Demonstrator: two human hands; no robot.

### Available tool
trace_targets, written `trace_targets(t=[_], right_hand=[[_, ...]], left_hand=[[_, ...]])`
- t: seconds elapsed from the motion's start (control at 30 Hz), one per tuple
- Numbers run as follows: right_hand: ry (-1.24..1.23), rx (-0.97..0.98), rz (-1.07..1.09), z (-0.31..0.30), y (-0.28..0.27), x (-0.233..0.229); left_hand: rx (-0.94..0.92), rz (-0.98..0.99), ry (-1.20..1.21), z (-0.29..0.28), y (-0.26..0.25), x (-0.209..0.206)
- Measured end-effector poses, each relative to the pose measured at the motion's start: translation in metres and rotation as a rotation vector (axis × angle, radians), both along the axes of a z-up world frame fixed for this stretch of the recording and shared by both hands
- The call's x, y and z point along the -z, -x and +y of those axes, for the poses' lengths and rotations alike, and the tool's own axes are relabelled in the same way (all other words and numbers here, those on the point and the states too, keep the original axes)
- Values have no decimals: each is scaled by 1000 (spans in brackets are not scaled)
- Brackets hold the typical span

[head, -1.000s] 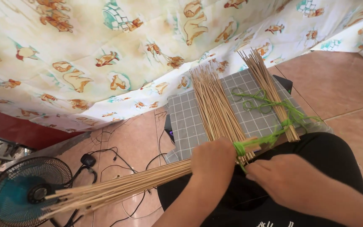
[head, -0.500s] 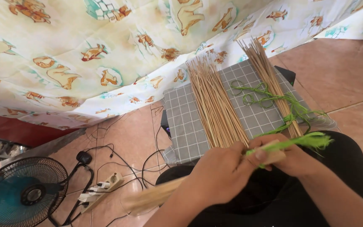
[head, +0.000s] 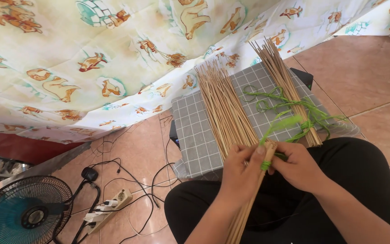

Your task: Gathering thin wooden sticks into bundles and tying them securely with green plastic strips.

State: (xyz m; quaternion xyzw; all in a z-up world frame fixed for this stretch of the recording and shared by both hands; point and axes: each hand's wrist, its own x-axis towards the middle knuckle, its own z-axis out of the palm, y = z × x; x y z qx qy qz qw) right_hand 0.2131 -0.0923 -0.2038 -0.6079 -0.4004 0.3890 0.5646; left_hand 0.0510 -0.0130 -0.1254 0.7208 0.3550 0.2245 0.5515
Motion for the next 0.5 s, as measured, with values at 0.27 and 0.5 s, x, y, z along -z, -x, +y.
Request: trace_targets(t=[0.27, 0.5], right_hand=[[280, 189, -391, 8, 4, -27], [396, 195, -474, 13, 0, -17]], left_hand=[[-205, -156, 388, 24, -30, 60], [-334, -166, 287, 22, -43, 84]])
